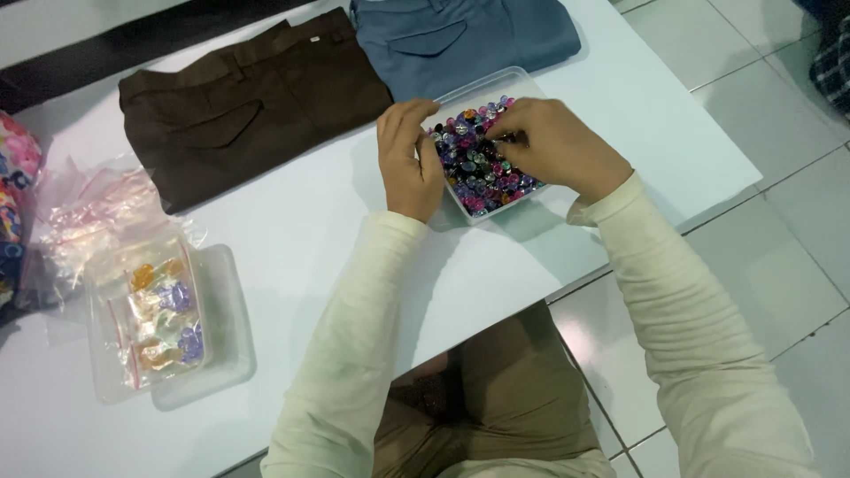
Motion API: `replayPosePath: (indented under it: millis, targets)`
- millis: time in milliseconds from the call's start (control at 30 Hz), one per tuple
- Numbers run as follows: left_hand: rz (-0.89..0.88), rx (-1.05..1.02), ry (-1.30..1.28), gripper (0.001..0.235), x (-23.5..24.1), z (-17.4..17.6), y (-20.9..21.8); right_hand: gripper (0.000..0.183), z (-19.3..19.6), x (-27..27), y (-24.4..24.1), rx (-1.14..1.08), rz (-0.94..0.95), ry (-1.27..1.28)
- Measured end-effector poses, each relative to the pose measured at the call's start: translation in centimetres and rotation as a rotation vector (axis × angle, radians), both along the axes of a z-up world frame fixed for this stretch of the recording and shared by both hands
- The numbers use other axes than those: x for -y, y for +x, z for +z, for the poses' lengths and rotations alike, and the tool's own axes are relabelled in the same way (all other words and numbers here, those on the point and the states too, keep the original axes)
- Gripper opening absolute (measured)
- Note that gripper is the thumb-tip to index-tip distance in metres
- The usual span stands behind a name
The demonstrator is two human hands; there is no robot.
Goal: Package small colorful beads into plastic bags
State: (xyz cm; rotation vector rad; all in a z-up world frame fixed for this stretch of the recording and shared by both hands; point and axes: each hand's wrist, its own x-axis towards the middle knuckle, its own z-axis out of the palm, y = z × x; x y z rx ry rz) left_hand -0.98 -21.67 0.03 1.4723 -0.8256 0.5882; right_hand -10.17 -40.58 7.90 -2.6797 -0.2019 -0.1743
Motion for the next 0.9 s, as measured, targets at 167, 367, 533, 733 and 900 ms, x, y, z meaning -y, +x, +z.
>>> replayPosePath:
  millis: [167,367,533,733,900]
  targets:
    - [0.058,0.028,0.027,0.038,-0.3,-0.5,0.7,0.028,0.6,-2.9,1.2,0.052,0.032,-0.008]
    - [0.059,0.024,0.044,0.031,-0.5,-1.5,1.1,0.024,-2.2,-2.8,2.6,-0.041,-0.052,-0.272]
    - [0.102,0.04,0.042,0.028,-0.5,-1.8,1.4,0.018,-1.0,-1.0,2.1,-0.118,-0.172,-0.331]
    - [0.058,-0.021,0.096,0.03,-1.1,-0.3,0.3,0.021,-1.6,-0.7,2.6,0.007,-0.116,-0.2]
    - [0.079,0.001,0.08,0.03,-1.2,-0.3,0.4,0.034,-2.4,-2.6,4.9,0.014,-0.227,-0.272]
